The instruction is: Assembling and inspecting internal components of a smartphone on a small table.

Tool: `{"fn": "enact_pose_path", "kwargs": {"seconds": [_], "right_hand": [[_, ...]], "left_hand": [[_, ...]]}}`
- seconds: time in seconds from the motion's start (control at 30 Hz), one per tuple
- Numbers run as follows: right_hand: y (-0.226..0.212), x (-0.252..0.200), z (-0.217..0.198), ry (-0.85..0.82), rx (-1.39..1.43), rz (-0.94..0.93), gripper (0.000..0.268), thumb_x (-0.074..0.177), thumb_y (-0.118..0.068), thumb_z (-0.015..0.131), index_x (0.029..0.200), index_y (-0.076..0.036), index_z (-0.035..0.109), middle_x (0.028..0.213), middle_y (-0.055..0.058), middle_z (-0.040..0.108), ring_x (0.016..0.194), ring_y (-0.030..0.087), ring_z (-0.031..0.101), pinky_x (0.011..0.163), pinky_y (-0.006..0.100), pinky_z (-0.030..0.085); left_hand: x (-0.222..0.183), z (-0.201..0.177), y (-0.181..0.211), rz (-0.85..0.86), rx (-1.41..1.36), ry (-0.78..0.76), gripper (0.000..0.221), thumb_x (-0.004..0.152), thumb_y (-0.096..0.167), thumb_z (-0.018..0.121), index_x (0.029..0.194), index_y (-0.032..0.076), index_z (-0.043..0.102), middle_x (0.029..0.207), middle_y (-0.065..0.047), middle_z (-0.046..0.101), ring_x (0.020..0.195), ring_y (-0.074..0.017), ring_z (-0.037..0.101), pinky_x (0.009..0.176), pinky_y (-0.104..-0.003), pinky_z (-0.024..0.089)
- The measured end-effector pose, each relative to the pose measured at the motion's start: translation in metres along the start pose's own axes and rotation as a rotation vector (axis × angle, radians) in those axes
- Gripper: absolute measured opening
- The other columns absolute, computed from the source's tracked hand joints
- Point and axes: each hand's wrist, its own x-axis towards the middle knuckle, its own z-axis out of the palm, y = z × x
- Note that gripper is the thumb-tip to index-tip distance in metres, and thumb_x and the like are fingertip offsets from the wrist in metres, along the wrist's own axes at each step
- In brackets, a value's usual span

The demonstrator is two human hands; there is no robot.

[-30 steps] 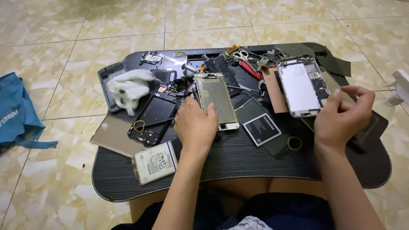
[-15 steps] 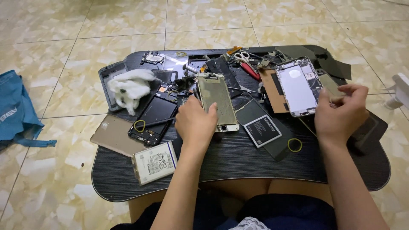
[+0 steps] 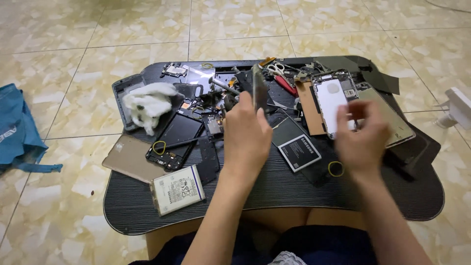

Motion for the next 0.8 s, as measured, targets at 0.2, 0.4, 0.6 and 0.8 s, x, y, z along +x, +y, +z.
{"fn": "enact_pose_path", "kwargs": {"seconds": [0.2,0.4,0.6,0.8], "right_hand": [[-0.075,-0.021,0.027,-0.380,0.472,0.583,0.040,0.111,-0.032,0.049,0.122,0.002,0.067,0.103,0.024,0.072,0.102,0.034,0.071,0.095,0.049,0.052],[-0.091,-0.026,0.039,-0.383,0.709,0.716,0.034,0.107,-0.023,0.055,0.119,0.005,0.071,0.097,0.021,0.076,0.094,0.029,0.075,0.098,0.050,0.053],[-0.073,-0.019,0.036,-0.317,0.871,0.762,0.031,0.105,-0.019,0.060,0.123,0.005,0.068,0.098,0.017,0.073,0.091,0.026,0.072,0.094,0.046,0.057],[-0.057,-0.020,0.043,-0.409,0.951,0.759,0.030,0.103,-0.017,0.063,0.123,0.004,0.068,0.096,0.017,0.073,0.085,0.028,0.074,0.083,0.047,0.062]], "left_hand": [[-0.002,0.007,0.002,-0.038,-0.256,0.133,0.017,0.092,0.015,0.059,0.087,-0.002,0.057,0.073,-0.027,0.066,0.069,-0.0514,0.070,0.057,-0.051,0.054],[0.000,0.021,-0.016,-0.251,-0.458,0.184,0.022,0.090,0.025,0.065,0.080,0.007,0.058,0.070,-0.014,0.065,0.061,-0.0260,0.067,0.055,-0.036,0.049],[0.005,0.026,-0.020,-0.407,-0.545,0.050,0.050,0.072,0.062,0.080,0.076,0.014,0.066,0.082,-0.006,0.074,0.072,-0.0181,0.068,0.068,-0.030,0.052],[-0.011,-0.024,0.024,-0.402,-1.134,-0.278,0.107,0.075,0.079,0.047,0.145,-0.002,0.047,0.143,-0.034,0.055,0.131,-0.0447,0.054,0.111,-0.057,0.038]]}}
